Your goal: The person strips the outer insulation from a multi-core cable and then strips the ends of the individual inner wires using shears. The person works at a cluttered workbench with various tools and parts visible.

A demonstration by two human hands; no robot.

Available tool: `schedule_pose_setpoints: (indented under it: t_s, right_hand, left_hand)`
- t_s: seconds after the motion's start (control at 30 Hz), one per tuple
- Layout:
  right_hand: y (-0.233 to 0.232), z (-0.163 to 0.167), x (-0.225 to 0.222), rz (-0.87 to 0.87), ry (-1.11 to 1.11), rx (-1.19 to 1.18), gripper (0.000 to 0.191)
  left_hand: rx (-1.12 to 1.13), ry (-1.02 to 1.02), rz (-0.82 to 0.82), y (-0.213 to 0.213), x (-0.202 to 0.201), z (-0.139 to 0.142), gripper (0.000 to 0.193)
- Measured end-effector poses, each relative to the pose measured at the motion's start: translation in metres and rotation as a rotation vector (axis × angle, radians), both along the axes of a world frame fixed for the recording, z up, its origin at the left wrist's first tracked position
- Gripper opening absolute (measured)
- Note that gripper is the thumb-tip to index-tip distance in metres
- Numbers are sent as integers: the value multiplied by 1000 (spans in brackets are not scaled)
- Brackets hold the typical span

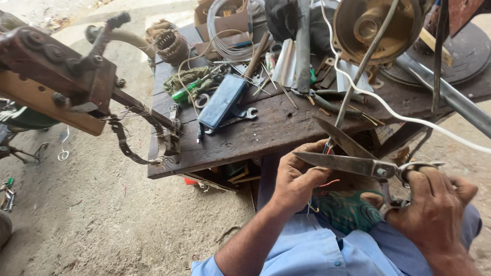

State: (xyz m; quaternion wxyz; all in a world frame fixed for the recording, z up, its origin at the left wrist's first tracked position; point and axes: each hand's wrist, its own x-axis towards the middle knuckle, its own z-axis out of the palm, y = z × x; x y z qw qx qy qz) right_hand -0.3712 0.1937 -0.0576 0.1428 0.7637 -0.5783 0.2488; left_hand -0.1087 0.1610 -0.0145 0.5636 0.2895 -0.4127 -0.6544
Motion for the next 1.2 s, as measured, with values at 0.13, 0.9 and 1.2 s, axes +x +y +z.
schedule_pose_setpoints:
  t_s: [0.13,0.9,1.2]
  right_hand:
    - [-1,8,2,-32,31,-23,74]
    - [-1,15,-13,-71,22,124,48]
    - [13,-48,-15,32,-245,109,31]
  left_hand:
    - [-152,52,-47,3,0,1,22]
    - [-193,-277,240,1,-9,5,46]
    - [-496,-1272,664,-47,42,1,35]
